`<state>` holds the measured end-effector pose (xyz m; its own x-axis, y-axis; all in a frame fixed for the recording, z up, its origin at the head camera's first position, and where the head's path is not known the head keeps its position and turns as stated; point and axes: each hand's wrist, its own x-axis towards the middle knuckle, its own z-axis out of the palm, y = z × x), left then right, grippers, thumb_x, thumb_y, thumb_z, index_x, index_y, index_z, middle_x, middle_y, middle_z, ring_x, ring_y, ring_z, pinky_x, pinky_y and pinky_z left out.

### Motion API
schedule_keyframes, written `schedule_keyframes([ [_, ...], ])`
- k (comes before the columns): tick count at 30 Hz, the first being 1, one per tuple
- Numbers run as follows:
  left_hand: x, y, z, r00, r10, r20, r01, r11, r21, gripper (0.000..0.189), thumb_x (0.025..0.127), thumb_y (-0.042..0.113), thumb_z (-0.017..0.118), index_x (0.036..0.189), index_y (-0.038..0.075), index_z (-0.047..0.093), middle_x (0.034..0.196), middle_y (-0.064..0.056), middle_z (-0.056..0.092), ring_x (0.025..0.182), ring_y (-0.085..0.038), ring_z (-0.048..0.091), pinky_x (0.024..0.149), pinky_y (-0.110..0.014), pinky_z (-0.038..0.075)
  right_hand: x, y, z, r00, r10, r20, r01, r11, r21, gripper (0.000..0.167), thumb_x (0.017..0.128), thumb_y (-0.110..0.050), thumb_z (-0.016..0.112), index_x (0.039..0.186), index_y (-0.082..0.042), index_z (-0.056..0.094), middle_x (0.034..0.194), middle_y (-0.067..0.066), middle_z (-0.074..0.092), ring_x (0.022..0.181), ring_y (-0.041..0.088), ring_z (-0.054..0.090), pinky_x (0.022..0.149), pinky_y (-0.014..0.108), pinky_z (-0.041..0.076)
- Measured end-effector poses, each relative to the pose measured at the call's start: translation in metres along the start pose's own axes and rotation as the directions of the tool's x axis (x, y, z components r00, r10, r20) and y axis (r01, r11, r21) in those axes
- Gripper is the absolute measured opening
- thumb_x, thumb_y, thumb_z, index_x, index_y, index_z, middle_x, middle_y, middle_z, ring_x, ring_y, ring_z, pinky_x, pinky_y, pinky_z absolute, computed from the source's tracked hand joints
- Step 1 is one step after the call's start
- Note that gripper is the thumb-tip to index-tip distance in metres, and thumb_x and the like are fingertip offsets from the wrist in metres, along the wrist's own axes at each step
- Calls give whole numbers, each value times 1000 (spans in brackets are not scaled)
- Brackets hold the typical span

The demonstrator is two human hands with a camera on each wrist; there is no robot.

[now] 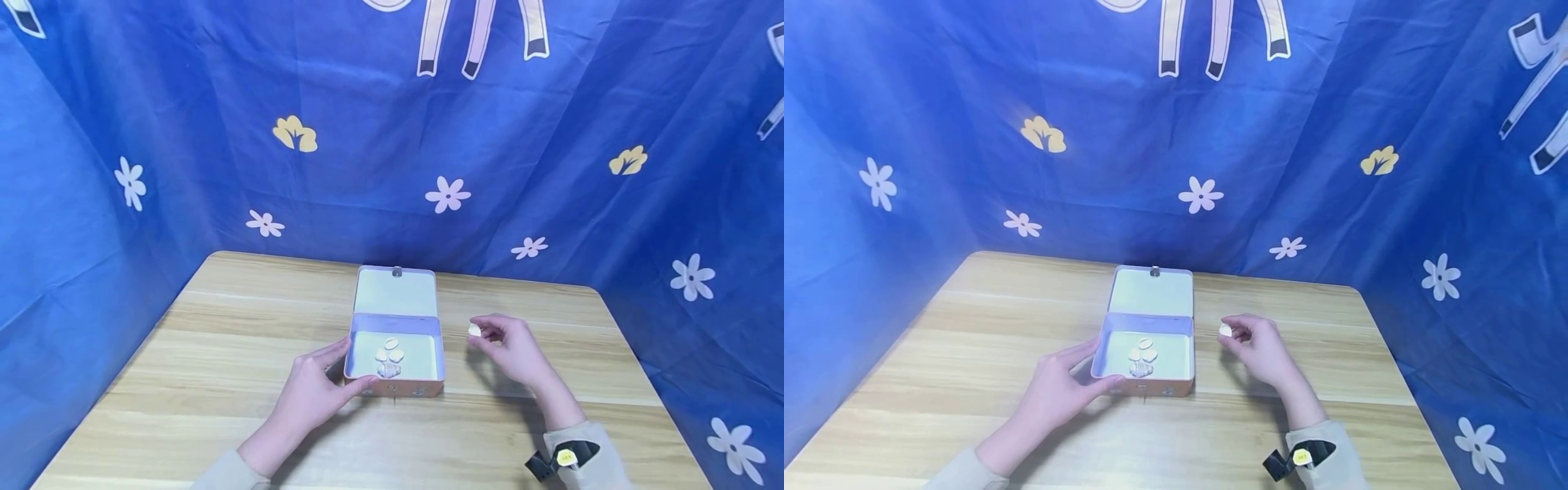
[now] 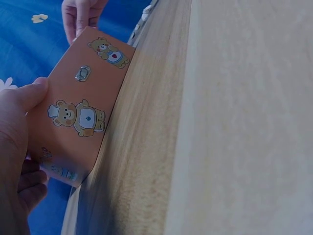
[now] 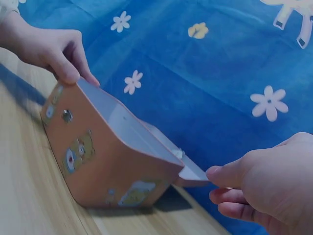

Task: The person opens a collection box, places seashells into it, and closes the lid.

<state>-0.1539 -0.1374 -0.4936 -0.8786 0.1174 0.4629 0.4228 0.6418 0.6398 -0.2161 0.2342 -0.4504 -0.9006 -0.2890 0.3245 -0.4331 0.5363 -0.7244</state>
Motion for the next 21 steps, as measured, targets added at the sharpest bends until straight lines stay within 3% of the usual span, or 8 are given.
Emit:
schedule_keyframes([
  [6, -1, -1, 0, 1000, -10, 6, 10, 1000, 10, 90, 75, 64, 90, 132, -3, 71, 133, -13, 69, 121, -32, 67, 103, -46, 55, 3, -11, 10, 997, -71, 11, 70, 997, 22, 28, 90, -1, 83, 117, 5, 76, 97, 5, 77, 82, 14, 71, 78, 33, 64],
  [15, 0, 5, -3, 999, -34, 22, 34, 999, 10, 87, 74, 56, 94, 134, -2, 70, 133, -15, 68, 123, -35, 66, 104, -48, 54, 11, -25, 25, 996, -72, 59, 70, 997, 39, 28, 92, -5, 83, 119, 0, 77, 98, 0, 76, 82, 11, 69, 79, 33, 64],
  [21, 1, 6, -5, 999, -37, 27, 37, 999, 7, 86, 75, 55, 95, 134, -2, 70, 134, -13, 68, 123, -34, 66, 104, -48, 54, 17, -34, 35, 991, -88, 106, 81, 994, 70, 30, 93, -6, 82, 121, 5, 76, 100, 1, 76, 83, 12, 69, 79, 33, 63],
])
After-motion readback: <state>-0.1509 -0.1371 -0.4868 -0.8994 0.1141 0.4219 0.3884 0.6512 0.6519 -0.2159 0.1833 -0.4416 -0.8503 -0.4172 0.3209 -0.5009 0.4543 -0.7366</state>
